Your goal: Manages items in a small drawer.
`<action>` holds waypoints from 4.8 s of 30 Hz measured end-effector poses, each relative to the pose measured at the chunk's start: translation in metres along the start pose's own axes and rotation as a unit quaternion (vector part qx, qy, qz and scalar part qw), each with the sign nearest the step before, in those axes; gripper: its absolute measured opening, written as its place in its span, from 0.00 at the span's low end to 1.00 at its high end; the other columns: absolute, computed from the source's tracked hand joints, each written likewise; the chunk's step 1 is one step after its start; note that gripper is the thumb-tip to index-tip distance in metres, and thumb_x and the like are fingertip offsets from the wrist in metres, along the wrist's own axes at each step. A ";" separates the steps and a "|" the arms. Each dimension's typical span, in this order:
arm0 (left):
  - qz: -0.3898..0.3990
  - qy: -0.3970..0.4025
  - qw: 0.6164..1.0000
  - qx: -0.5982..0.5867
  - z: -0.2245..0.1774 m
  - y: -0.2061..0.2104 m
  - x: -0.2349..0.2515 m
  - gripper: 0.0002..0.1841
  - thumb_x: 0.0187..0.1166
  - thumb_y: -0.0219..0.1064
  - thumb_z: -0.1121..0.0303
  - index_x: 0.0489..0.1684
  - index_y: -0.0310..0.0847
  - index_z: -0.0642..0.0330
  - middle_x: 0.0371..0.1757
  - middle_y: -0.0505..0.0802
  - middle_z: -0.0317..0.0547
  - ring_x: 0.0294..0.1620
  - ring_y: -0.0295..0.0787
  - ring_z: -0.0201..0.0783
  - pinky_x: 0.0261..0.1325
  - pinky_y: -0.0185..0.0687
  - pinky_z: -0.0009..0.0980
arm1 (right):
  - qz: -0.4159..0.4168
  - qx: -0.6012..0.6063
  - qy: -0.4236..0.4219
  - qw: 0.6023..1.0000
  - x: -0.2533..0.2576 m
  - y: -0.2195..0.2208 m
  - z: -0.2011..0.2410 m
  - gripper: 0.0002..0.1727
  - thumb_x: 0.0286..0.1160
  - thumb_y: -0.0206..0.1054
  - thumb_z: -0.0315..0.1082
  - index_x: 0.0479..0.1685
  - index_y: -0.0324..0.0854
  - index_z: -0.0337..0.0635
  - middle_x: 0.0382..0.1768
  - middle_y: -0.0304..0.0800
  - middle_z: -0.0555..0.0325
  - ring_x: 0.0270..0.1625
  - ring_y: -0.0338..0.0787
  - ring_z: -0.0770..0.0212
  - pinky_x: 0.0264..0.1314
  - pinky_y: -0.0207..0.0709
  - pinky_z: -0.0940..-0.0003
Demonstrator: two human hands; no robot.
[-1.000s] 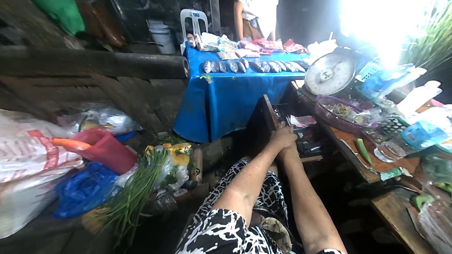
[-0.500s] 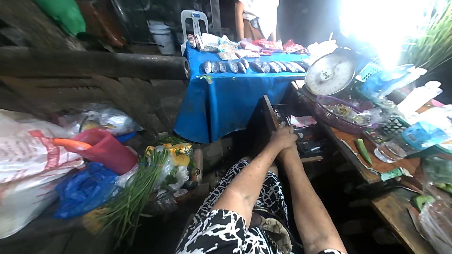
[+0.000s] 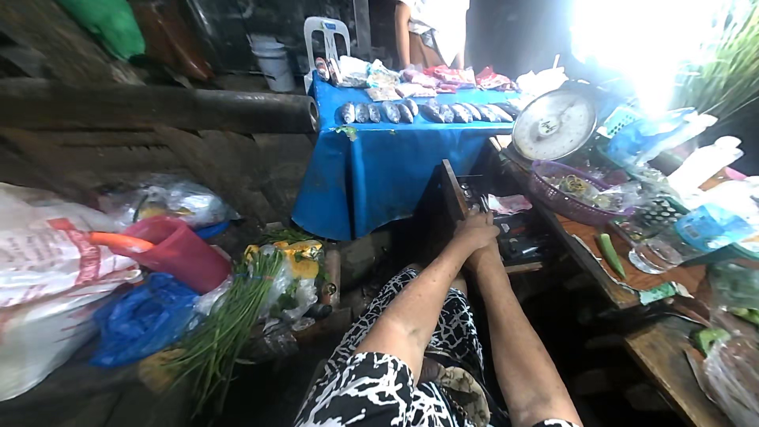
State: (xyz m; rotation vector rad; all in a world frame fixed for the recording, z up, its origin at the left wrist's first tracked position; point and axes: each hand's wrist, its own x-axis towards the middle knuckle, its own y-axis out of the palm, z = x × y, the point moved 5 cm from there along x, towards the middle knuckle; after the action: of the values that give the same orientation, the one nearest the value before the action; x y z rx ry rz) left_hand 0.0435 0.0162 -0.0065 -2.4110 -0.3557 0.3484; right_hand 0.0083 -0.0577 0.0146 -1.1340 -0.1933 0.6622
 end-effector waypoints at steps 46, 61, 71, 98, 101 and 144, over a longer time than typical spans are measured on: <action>-0.002 0.000 1.000 -0.006 0.001 0.001 0.001 0.24 0.81 0.64 0.53 0.73 0.83 0.53 0.90 0.68 0.47 0.84 0.70 0.56 0.76 0.71 0.65 | 0.046 0.010 0.037 0.998 -0.028 -0.033 0.031 0.28 0.83 0.66 0.43 0.76 0.76 0.32 0.78 0.77 0.39 0.84 0.73 0.46 0.88 0.60 0.52; -0.012 0.028 1.000 0.001 0.002 0.002 0.003 0.30 0.91 0.49 0.43 0.83 0.76 0.50 0.91 0.68 0.50 0.88 0.64 0.55 0.84 0.62 0.63 | -0.008 -0.002 0.051 0.999 -0.009 -0.018 0.023 0.31 0.82 0.66 0.47 0.76 0.77 0.33 0.79 0.77 0.40 0.85 0.72 0.45 0.90 0.56 0.51; -0.024 0.044 0.998 0.026 -0.001 0.001 0.001 0.29 0.95 0.40 0.49 0.78 0.79 0.54 0.86 0.74 0.52 0.86 0.69 0.54 0.82 0.63 0.64 | -0.040 -0.136 -0.041 0.989 0.047 0.037 -0.012 0.31 0.79 0.65 0.48 0.74 0.78 0.35 0.76 0.77 0.33 0.82 0.72 0.34 0.84 0.57 0.31; -0.001 0.002 1.000 -0.016 0.004 0.001 0.004 0.22 0.82 0.62 0.52 0.64 0.87 0.56 0.86 0.73 0.49 0.83 0.72 0.53 0.78 0.70 0.61 | -0.031 0.041 0.022 0.998 0.001 -0.004 0.004 0.29 0.79 0.68 0.41 0.75 0.77 0.33 0.78 0.78 0.40 0.84 0.73 0.47 0.89 0.60 0.55; -0.009 0.011 1.000 -0.020 0.003 0.000 0.003 0.24 0.86 0.58 0.48 0.63 0.87 0.56 0.86 0.74 0.50 0.82 0.73 0.52 0.79 0.69 0.61 | -0.008 0.010 0.034 0.999 0.002 -0.003 0.004 0.29 0.84 0.63 0.42 0.78 0.74 0.33 0.80 0.75 0.39 0.86 0.71 0.44 0.90 0.59 0.53; -0.017 0.000 1.000 0.006 0.000 0.001 0.002 0.21 0.85 0.60 0.49 0.61 0.88 0.53 0.87 0.73 0.47 0.81 0.74 0.55 0.74 0.73 0.63 | -0.037 -0.096 -0.013 0.995 0.044 0.034 -0.011 0.34 0.77 0.67 0.47 0.79 0.74 0.34 0.80 0.72 0.32 0.86 0.66 0.34 0.86 0.56 0.35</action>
State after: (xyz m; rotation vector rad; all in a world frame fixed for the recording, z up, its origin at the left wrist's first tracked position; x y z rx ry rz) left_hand 0.0450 0.0166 -0.0075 -2.3910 -0.3939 0.3335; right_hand 0.0353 -0.0316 -0.0288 -1.2976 -0.3252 0.6011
